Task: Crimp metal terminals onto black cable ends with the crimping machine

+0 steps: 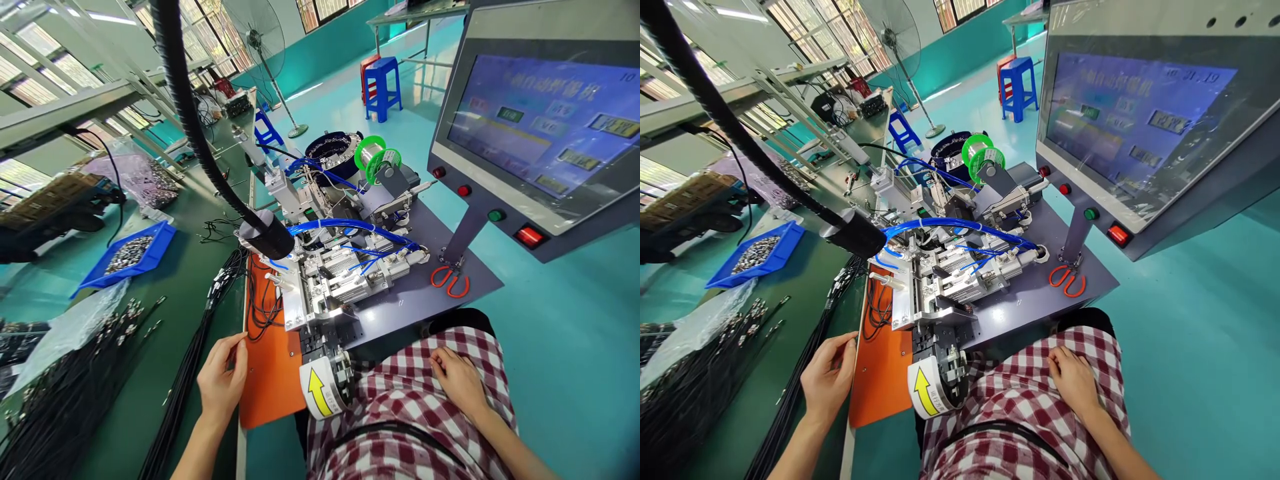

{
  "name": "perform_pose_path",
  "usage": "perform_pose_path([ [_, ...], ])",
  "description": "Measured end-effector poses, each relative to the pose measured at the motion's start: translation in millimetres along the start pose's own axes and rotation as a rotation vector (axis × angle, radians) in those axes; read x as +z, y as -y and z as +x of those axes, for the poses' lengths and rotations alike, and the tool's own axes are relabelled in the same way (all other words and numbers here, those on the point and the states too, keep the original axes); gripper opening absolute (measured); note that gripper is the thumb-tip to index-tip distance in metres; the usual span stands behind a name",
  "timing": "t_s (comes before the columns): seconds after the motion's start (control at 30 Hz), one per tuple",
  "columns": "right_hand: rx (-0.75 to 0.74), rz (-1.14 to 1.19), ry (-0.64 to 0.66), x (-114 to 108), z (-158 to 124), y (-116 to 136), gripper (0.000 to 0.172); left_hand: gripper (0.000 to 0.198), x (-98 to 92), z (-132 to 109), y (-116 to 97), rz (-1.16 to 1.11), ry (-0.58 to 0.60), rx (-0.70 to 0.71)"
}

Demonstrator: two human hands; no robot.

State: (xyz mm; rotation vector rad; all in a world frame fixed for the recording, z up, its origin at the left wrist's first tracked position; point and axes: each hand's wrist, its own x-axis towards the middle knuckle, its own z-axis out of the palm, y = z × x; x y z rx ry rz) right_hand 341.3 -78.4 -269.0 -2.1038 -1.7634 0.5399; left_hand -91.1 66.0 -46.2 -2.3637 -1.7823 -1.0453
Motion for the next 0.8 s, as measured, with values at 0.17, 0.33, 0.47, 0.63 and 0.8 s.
perform_pose_path([
  [0.17, 0.02, 0.013, 0.007, 0.2, 0.2, -0.4, 0.017, 0.014, -0.3, 0.7, 1.4, 0.008, -0.002, 0.003],
  [0.33, 0.032, 0.027, 0.027, -1.8, -0.4, 0.7, 0.019, 0.013, -0.7, 3.4, 3.3, 0.003, 0.0, 0.008],
  [0.47, 0.028, 0.056, 0.026, -2.0, 0.1, -1.5, 0.02, 0.014, -0.7, 18.6, 10.6, 0.001, 0.027, 0.008],
  [0.63, 0.031, 0.09, -0.016, -3.4, 3.2, -2.3, 0.022, 0.018, 0.4, 69.0, 25.0, 0.024, 0.046, 0.043],
  [0.8, -0.017, 0.043, -0.011, -21.0, 14.1, 17.4, 0.016, 0.02, 11.3, 144.3, 37.3, 0.068, 0.048, 0.064],
])
